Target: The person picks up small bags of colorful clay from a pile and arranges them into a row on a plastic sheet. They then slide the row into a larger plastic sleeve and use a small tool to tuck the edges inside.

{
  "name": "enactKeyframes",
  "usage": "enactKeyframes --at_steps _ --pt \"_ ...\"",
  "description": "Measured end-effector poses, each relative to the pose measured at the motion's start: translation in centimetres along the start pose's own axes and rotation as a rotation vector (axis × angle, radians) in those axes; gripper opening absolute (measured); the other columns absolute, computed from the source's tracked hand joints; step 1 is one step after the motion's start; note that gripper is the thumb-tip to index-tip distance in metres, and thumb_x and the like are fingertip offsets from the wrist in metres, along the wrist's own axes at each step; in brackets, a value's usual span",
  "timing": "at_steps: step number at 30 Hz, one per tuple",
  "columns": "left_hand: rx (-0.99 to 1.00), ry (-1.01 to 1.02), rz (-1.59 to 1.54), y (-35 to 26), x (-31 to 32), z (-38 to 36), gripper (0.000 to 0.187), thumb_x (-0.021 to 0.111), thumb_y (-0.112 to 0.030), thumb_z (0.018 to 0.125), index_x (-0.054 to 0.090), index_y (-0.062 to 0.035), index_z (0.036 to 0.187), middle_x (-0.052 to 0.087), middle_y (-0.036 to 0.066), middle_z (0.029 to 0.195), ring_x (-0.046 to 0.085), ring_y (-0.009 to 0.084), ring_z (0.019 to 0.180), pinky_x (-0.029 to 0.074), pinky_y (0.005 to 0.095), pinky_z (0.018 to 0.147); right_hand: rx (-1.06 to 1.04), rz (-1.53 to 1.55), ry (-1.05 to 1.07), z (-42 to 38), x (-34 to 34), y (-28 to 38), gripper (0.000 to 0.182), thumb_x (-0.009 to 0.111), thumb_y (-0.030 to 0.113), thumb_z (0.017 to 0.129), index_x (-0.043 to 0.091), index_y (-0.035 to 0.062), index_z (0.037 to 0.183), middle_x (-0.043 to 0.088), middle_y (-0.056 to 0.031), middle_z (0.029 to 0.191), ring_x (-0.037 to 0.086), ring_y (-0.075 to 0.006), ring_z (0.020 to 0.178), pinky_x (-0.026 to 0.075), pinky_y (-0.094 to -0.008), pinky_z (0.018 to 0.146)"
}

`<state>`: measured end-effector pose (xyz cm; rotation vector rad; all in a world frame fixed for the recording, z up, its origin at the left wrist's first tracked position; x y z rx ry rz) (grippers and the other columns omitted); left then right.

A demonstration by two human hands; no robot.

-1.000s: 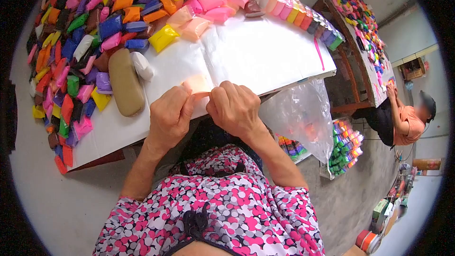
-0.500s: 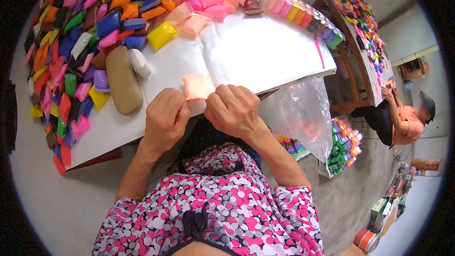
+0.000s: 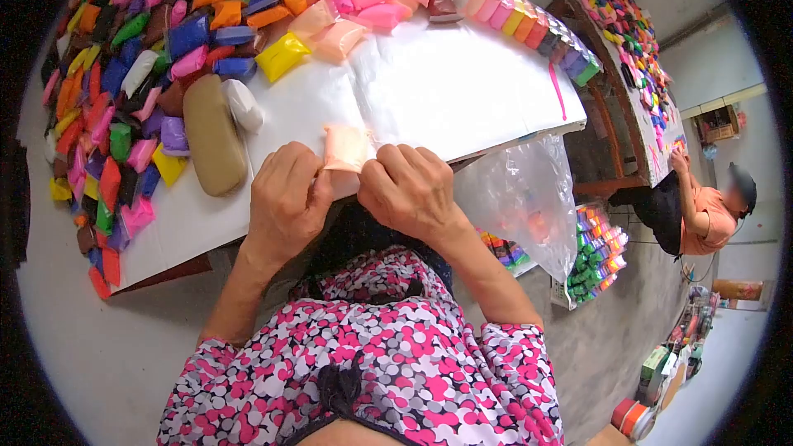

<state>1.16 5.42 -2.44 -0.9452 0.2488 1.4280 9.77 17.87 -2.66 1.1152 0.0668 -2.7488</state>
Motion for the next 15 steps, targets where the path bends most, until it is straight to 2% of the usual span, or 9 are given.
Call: enactKeyframes --at_steps 5,8,11,15 --pt "-0.025 0.057 0.002 0.2 0.3 0.2 0.013 0.063 -0.003 0.083 0.055 -0.002 0.092 0.048 0.014 0.078 0.053 0.0336 0.073 0.043 0.0424 0.064 0.014 0.044 0.118 0.7 -0.3 -0.5 0.021 0.069 0.013 0.071 0.049 0.01 0.068 0.045 -0.0034 0.065 0.052 -0.0199 0.056 0.042 -0.033 0.051" --pt "-0.011 0.072 0.019 0.3 0.6 0.1 0.011 0.062 -0.005 0.081 0.055 -0.0017 0.089 0.047 0.012 0.08 0.054 0.0298 0.075 0.044 0.0406 0.067 -0.027 0.043 0.141 1.0 -0.2 -1.0 0.02 0.069 0.013 0.072 0.05 0.01 0.069 0.046 -0.0032 0.065 0.052 -0.0202 0.057 0.043 -0.0336 0.052" --pt "-0.037 0.056 -0.05 0.5 0.5 0.3 0.01 0.062 -0.003 0.08 0.056 -0.0017 0.088 0.049 0.012 0.079 0.055 0.0313 0.074 0.045 0.0416 0.065 -0.071 0.065 0.182 1.1 0.1 -1.2 0.019 0.069 0.013 0.071 0.05 0.0099 0.07 0.047 -0.0031 0.065 0.053 -0.0204 0.058 0.043 -0.0339 0.052" --pt "-0.169 0.083 -0.227 1.1 0.3 0.9 0.006 0.061 -0.002 0.079 0.057 -0.0022 0.084 0.051 0.014 0.075 0.056 0.034 0.071 0.045 0.0436 0.064 -0.085 0.103 0.222 1.2 0.4 -1.3 0.018 0.068 0.012 0.071 0.05 0.0092 0.07 0.049 -0.0041 0.064 0.056 -0.0223 0.057 0.045 -0.0358 0.052"
Point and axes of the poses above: each hand's wrist, its own z-axis towards the middle knuckle, its own x-axis out of the palm, y = z × x, the point moved 5 cm from there along z, towards the middle knuckle
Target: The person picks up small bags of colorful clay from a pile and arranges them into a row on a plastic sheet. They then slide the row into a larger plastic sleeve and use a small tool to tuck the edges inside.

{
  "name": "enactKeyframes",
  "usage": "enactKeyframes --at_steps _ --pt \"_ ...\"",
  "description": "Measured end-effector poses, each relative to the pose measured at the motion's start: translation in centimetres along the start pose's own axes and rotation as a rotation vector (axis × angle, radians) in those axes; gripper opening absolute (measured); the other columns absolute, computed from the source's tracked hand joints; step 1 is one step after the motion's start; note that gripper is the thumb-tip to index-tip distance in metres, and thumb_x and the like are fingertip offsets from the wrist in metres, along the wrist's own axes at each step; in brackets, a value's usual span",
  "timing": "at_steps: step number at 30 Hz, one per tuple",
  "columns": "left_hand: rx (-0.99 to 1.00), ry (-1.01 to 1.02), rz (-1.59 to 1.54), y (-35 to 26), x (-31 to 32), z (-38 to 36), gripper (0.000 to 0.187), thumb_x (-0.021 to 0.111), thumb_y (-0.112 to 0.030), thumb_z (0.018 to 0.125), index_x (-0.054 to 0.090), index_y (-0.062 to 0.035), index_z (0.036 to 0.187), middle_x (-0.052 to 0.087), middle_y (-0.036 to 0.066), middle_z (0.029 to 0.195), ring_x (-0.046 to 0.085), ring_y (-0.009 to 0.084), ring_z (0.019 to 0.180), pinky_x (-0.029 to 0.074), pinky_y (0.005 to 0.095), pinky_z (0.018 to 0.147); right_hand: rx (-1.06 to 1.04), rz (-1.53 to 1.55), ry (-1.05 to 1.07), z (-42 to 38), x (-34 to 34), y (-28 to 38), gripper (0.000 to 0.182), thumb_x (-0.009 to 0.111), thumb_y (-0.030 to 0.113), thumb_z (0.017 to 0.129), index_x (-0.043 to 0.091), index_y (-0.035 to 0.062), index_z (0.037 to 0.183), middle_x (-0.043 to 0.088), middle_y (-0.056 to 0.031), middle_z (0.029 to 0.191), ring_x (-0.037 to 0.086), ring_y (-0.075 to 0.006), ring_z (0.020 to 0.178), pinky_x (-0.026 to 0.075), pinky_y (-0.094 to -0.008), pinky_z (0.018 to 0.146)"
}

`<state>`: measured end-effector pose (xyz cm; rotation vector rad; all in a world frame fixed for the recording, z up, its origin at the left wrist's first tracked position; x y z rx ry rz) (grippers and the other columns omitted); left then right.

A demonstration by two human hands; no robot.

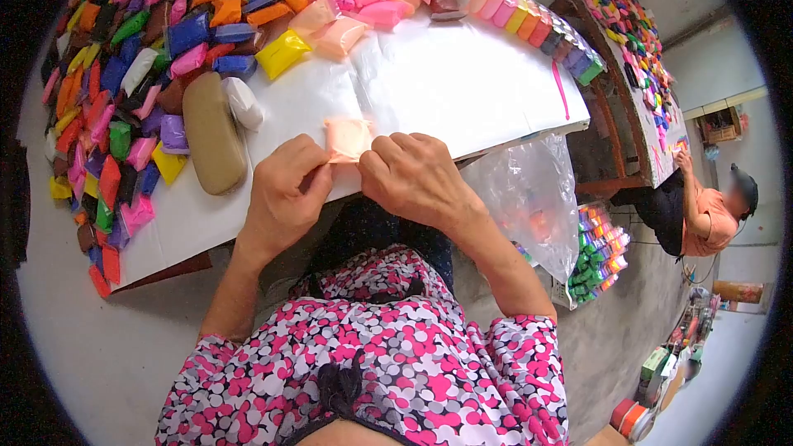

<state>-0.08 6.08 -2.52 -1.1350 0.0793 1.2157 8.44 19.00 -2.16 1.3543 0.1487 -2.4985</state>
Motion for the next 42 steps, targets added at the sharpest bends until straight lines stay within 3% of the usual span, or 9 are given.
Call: enactKeyframes --at_steps 7,16,22,26,34,42 --pt "-0.024 0.005 -0.037 0.3 0.0 0.0 0.006 0.06 -0.002 0.079 0.054 -0.0018 0.079 0.052 0.015 0.073 0.055 0.0353 0.069 0.045 0.0443 0.064 0.081 0.236 0.106 0.3 -0.1 -1.1 0.016 0.065 0.012 0.072 0.05 0.0081 0.071 0.053 -0.0066 0.064 0.059 -0.0263 0.057 0.046 -0.0383 0.052" --pt "0.089 0.006 0.087 -0.5 0.1 0.0 0.008 0.062 -0.002 0.08 0.054 -0.0015 0.082 0.05 0.014 0.075 0.054 0.0332 0.07 0.043 0.0427 0.061 -0.043 -0.019 0.014 0.7 -0.2 -0.6 0.023 0.069 0.02 0.076 0.05 0.0089 0.071 0.05 -0.0045 0.066 0.057 -0.0209 0.059 0.045 -0.0349 0.052" --pt "0.089 -0.011 0.202 -1.0 0.1 0.4 0.012 0.063 -0.004 0.079 0.055 -0.0014 0.087 0.053 0.013 0.078 0.057 0.0318 0.073 0.046 0.0418 0.063 -0.059 -0.033 0.066 0.5 -0.2 -0.4 0.017 0.067 0.015 0.077 0.052 0.0079 0.077 0.05 -0.0042 0.07 0.058 -0.0203 0.064 0.046 -0.0338 0.056" --pt "0.149 0.074 0.26 -0.7 0.5 0.5 0.011 0.063 -0.004 0.079 0.053 -0.0018 0.084 0.053 0.012 0.077 0.058 0.0309 0.073 0.047 0.0417 0.063 -0.033 0.027 0.061 0.6 -0.1 -0.9 0.016 0.068 0.013 0.074 0.052 0.0084 0.076 0.051 -0.0044 0.068 0.058 -0.0215 0.061 0.046 -0.0355 0.053" --pt "0.123 0.037 0.178 -0.3 0.8 0.3 0.012 0.063 0.0 0.078 0.053 -0.0017 0.083 0.052 0.013 0.075 0.056 0.0327 0.071 0.045 0.0429 0.061 0.004 0.165 0.031 0.2 0.3 -1.4 0.018 0.067 0.008 0.07 0.05 0.0089 0.071 0.049 -0.004 0.063 0.055 -0.0225 0.055 0.044 -0.0365 0.048" --pt "0.204 -0.075 0.067 -1.3 0.3 -0.3 0.01 0.064 0.003 0.08 0.056 0.0 0.086 0.052 0.015 0.076 0.053 0.034 0.068 0.043 0.0424 0.06 -0.082 -0.023 -0.121 -1.0 -0.9 0.2 0.021 0.067 0.006 0.065 0.047 0.0082 0.07 0.042 -0.0029 0.064 0.049 -0.0177 0.055 0.04 -0.0311 0.049"
Point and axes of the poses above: each hand's wrist, its own z-axis towards the middle knuckle, its own x-axis out of the palm, y = z × x, the point moved 5 cm from there along z, towards the middle knuckle
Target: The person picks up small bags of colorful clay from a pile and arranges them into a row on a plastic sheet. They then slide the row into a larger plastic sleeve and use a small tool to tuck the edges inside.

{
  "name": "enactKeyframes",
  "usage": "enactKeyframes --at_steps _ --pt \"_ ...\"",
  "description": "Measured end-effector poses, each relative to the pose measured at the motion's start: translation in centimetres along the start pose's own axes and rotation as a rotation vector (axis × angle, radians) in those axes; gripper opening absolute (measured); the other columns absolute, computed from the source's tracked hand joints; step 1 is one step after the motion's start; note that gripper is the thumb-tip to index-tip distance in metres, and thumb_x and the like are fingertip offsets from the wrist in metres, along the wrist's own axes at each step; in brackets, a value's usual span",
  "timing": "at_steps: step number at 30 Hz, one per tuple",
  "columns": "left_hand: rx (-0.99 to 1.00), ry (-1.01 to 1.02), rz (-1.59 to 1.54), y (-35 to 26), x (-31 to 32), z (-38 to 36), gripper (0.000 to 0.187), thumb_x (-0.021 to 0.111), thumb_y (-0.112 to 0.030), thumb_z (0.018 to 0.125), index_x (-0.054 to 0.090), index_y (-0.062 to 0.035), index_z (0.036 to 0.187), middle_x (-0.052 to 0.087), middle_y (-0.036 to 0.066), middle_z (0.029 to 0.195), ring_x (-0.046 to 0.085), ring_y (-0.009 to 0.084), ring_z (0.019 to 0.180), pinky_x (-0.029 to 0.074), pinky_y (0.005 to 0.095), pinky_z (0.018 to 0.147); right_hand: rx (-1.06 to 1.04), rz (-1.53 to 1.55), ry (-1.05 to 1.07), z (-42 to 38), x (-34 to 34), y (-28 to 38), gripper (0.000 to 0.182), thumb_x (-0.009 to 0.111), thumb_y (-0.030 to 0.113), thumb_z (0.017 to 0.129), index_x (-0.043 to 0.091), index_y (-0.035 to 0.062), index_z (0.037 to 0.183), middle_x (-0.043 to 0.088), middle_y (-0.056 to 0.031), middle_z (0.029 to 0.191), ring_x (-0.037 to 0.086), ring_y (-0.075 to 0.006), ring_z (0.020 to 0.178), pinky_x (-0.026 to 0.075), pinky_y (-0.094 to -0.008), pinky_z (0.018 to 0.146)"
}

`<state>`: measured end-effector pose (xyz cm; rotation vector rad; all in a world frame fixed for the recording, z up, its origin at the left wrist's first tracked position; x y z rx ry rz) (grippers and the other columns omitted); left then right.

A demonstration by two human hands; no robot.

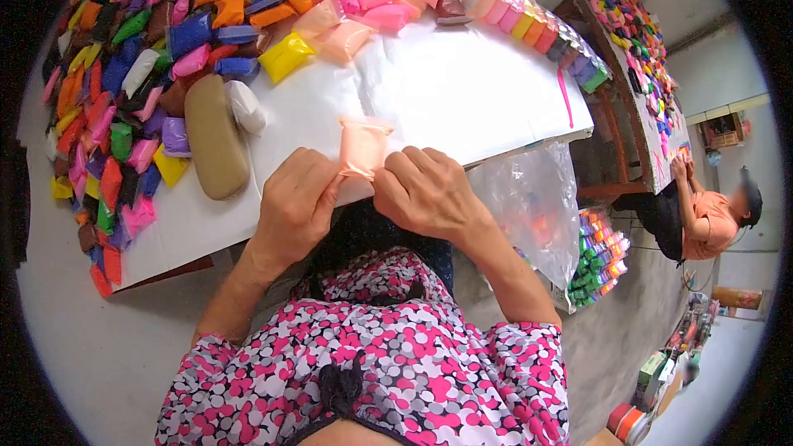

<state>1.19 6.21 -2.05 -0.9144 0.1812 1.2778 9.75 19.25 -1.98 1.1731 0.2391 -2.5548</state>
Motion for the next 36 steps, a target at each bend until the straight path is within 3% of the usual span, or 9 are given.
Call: enactKeyframes --at_steps 2,5,8,11,17,23,26,29,36 --pt "0.029 -0.078 -0.009 -0.4 -0.2 -0.2 0.011 0.066 0.003 0.081 0.058 0.0008 0.089 0.054 0.015 0.078 0.053 0.0332 0.068 0.044 0.0405 0.061 0.008 0.056 -0.03 0.1 -1.2 0.3 0.018 0.068 0.007 0.066 0.051 0.0066 0.073 0.045 -0.0036 0.065 0.049 -0.0179 0.055 0.039 -0.0294 0.05" --pt "0.077 -0.234 -0.027 -0.5 -1.0 -0.4 0.013 0.067 0.003 0.083 0.059 0.0017 0.094 0.059 0.016 0.082 0.055 0.0313 0.069 0.045 0.0373 0.061 0.453 0.605 -0.043 -1.6 -1.7 -1.8 0.019 0.071 0.012 0.072 0.055 0.0036 0.078 0.054 -0.0023 0.071 0.05 -0.0128 0.058 0.038 -0.0253 0.052" --pt "0.073 -0.232 -0.059 -0.5 -1.1 -0.4 0.016 0.066 0.006 0.079 0.059 0.0031 0.093 0.06 0.017 0.088 0.057 0.0332 0.073 0.047 0.0394 0.063 0.913 1.366 -0.066 -1.6 -0.2 -2.9 0.049 0.076 0.021 0.077 0.061 -0.0023 0.118 0.063 -0.0026 0.097 0.054 -0.0063 0.075 0.043 -0.023 0.059" --pt "0.075 -0.237 -0.119 -0.8 -0.9 -0.1 0.015 0.066 0.005 0.08 0.058 0.0036 0.093 0.059 0.016 0.087 0.058 0.033 0.074 0.047 0.0388 0.063 0.809 1.651 -0.065 0.4 0.4 -2.1 0.069 0.078 0.021 0.076 0.051 -0.0031 0.134 0.062 -0.0067 0.111 0.059 -0.0097 0.087 0.049 -0.023 0.071" --pt "-0.105 -0.232 -0.192 -0.1 -0.6 0.0 0.008 0.062 0.003 0.086 0.058 0.0017 0.093 0.06 0.015 0.085 0.058 0.0315 0.074 0.048 0.037 0.064 0.834 1.606 -0.056 0.6 0.8 -2.7 0.064 0.077 0.004 0.075 0.051 -0.0046 0.133 0.061 -0.0086 0.12 0.061 -0.014 0.103 0.049 -0.0288 0.09" --pt "-0.39 -0.199 -0.253 0.9 0.1 -0.2 0.006 0.06 -0.003 0.092 0.059 0.0027 0.095 0.06 0.011 0.079 0.058 0.0224 0.066 0.047 0.0331 0.061 0.771 1.511 -0.098 0.7 0.8 -3.3 0.057 0.076 -0.001 0.076 0.054 -0.0032 0.128 0.061 -0.0073 0.114 0.061 -0.0148 0.104 0.05 -0.0303 0.091" --pt "-0.702 -0.146 -0.581 1.7 0.6 -0.8 0.015 0.057 -0.012 0.098 0.06 0.0027 0.097 0.06 0.006 0.074 0.056 0.0141 0.061 0.047 0.0288 0.059 0.766 1.476 -0.098 0.9 0.6 -3.6 0.052 0.076 0.002 0.077 0.054 -0.0027 0.125 0.062 -0.0066 0.111 0.061 -0.0142 0.102 0.051 -0.0293 0.089" --pt "-0.877 0.024 -0.967 1.2 1.0 -0.9 0.026 0.052 -0.021 0.102 0.063 0.0018 0.099 0.06 0.002 0.072 0.055 0.0085 0.061 0.048 0.0249 0.059 0.767 1.343 -0.058 1.8 0.4 -3.2 0.048 0.077 0.006 0.078 0.055 -0.0007 0.12 0.064 -0.0041 0.101 0.062 -0.0086 0.086 0.051 -0.0231 0.075" --pt "-0.859 -0.022 -1.261 1.7 1.5 -0.9 0.033 0.047 -0.027 0.104 0.064 0.0009 0.101 0.062 0.003 0.077 0.057 0.0098 0.061 0.048 0.0237 0.059 0.627 1.009 0.02 3.2 1.0 -2.3 0.042 0.073 0.007 0.071 0.057 0.0017 0.11 0.056 0.0016 0.075 0.05 -0.0015 0.059 0.04 -0.0174 0.051"
Point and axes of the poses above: each hand's wrist, its own z-axis towards the middle knuckle, its own x-axis out of the palm, y = z × x, the point moved 5 cm from there along z, towards the middle knuckle
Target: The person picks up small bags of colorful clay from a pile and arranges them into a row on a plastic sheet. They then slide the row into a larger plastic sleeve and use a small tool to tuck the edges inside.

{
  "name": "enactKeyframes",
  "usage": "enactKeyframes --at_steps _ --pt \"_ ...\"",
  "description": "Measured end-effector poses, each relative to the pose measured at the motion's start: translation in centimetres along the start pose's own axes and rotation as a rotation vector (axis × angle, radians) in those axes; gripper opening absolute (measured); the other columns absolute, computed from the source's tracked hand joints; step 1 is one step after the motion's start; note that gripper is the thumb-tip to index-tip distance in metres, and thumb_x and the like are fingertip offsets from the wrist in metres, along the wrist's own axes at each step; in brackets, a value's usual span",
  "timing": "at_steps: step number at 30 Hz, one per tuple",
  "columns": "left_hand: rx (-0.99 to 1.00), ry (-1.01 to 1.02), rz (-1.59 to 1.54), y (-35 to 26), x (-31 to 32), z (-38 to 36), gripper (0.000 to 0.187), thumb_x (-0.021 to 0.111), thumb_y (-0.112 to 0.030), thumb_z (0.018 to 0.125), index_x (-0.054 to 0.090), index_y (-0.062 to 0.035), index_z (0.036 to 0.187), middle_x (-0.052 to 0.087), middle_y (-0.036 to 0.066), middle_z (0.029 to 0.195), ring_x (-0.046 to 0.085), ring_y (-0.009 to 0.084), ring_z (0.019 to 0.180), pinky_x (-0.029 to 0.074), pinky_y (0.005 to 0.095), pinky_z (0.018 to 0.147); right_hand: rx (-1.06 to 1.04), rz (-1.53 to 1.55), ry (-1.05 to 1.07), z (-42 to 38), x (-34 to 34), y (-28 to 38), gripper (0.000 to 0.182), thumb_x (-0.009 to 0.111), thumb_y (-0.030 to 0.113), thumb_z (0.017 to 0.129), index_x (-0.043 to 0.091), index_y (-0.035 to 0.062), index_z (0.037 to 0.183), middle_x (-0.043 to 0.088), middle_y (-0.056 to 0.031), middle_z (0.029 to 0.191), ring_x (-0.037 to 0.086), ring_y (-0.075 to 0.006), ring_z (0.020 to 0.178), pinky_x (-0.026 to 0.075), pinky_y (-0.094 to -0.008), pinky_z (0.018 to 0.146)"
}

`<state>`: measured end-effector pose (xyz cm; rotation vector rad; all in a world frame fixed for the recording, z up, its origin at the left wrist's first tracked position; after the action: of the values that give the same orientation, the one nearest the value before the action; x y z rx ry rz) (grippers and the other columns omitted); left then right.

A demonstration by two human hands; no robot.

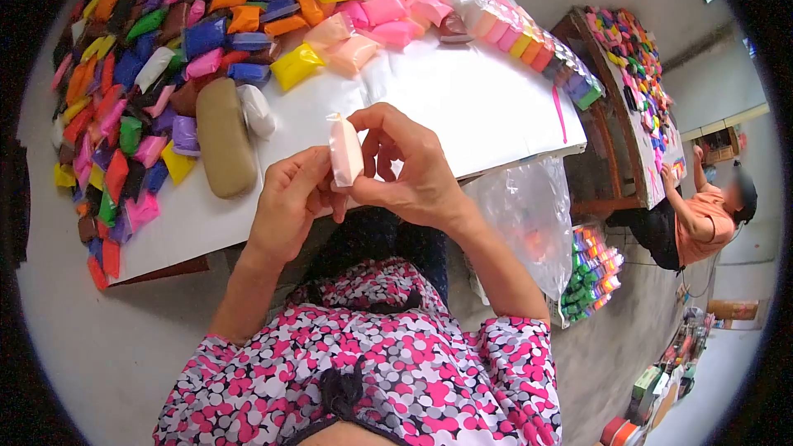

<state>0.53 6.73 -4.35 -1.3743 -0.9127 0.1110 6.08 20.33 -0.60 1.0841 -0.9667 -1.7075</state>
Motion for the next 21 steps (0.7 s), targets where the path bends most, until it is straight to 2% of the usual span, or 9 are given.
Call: enactKeyframes --at_steps 2,4,5,7,10,11,14,16,21 --pt "-0.031 0.033 -0.023 0.0 -0.1 -0.2 0.032 0.048 -0.027 0.104 0.064 0.0006 0.103 0.062 0.003 0.078 0.057 0.0103 0.061 0.048 0.0236 0.059 0.025 -0.023 0.02 0.1 0.3 0.5 0.04 0.073 0.007 0.071 0.058 0.0019 0.108 0.056 0.0006 0.076 0.051 -0.0032 0.059 0.041 -0.0185 0.052" --pt "-0.038 0.092 -0.054 0.2 -0.8 -0.2 0.033 0.046 -0.028 0.104 0.063 0.0003 0.107 0.063 0.004 0.084 0.059 0.0111 0.067 0.05 0.0249 0.062 0.069 -0.059 0.045 0.2 0.5 0.8 0.042 0.074 0.007 0.069 0.058 0.0026 0.107 0.058 -0.0009 0.08 0.053 -0.0063 0.059 0.044 -0.0207 0.052" --pt "-0.042 0.122 -0.07 0.3 -0.9 -0.2 0.034 0.046 -0.028 0.104 0.063 0.0002 0.109 0.064 0.005 0.086 0.06 0.0116 0.07 0.051 0.0255 0.064 -0.027 -0.167 0.036 0.3 0.5 1.6 0.043 0.076 0.007 0.068 0.058 0.0034 0.108 0.058 -0.0021 0.084 0.055 -0.0091 0.06 0.046 -0.0228 0.053" --pt "-0.021 0.025 -0.145 0.0 -0.7 -0.4 0.038 0.044 -0.031 0.104 0.06 0.0003 0.117 0.064 0.007 0.096 0.063 0.013 0.08 0.053 0.0274 0.07 -0.221 -0.379 0.016 0.6 1.1 2.9 0.047 0.079 0.009 0.066 0.059 0.005 0.108 0.059 -0.0043 0.091 0.059 -0.0147 0.061 0.049 -0.0272 0.054" --pt "0.021 -0.045 -0.281 -1.1 -0.1 -0.9 0.045 0.043 -0.035 0.104 0.053 0.0011 0.128 0.062 0.009 0.111 0.063 0.0149 0.096 0.054 0.0306 0.08 -0.269 -0.64 -0.023 0.4 1.7 3.5 0.052 0.083 0.011 0.062 0.06 0.0065 0.109 0.059 -0.008 0.1 0.064 -0.0217 0.067 0.053 -0.0325 0.057" --pt "0.036 -0.056 -0.331 -1.3 0.0 -1.0 0.048 0.042 -0.037 0.104 0.05 0.0015 0.131 0.06 0.01 0.115 0.063 0.0155 0.101 0.054 0.0317 0.084 -0.248 -0.636 -0.023 0.5 1.8 3.4 0.053 0.083 0.012 0.062 0.06 0.0063 0.109 0.059 -0.0082 0.1 0.064 -0.0218 0.068 0.053 -0.0329 0.058" --pt "0.024 0.039 -0.126 -1.0 -0.4 -1.3 0.053 0.036 -0.04 0.105 0.046 0.0024 0.135 0.06 0.015 0.123 0.062 0.0205 0.112 0.052 0.0344 0.091 -0.192 -0.565 -0.021 0.5 2.1 2.8 0.054 0.084 0.014 0.063 0.06 0.0064 0.111 0.059 -0.0087 0.1 0.066 -0.0221 0.072 0.054 -0.0334 0.058" --pt "0.034 0.009 -0.051 -1.4 -0.3 -1.4 0.053 0.038 -0.04 0.104 0.046 0.0031 0.135 0.06 0.016 0.122 0.063 0.0209 0.109 0.053 0.0341 0.091 -0.164 -0.446 -0.017 0.5 2.2 2.2 0.054 0.083 0.015 0.064 0.061 0.0075 0.113 0.059 -0.0086 0.101 0.065 -0.0221 0.072 0.054 -0.0332 0.058" --pt "0.097 -0.054 0.076 -1.6 -0.4 -1.4 0.053 0.041 -0.038 0.104 0.046 0.0047 0.135 0.061 0.016 0.118 0.064 0.0196 0.104 0.054 0.0323 0.089 -0.162 -0.474 0.007 0.5 1.8 2.2 0.055 0.082 0.014 0.065 0.065 0.0132 0.117 0.06 -0.0076 0.096 0.064 -0.0242 0.073 0.054 -0.0336 0.062"
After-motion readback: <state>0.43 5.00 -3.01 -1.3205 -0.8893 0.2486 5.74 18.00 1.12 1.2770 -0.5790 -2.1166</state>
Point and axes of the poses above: each hand's wrist, its own z-axis towards the middle knuckle, its own x-axis out of the palm, y = z × x, the point moved 5 cm from there along z, towards the middle knuckle
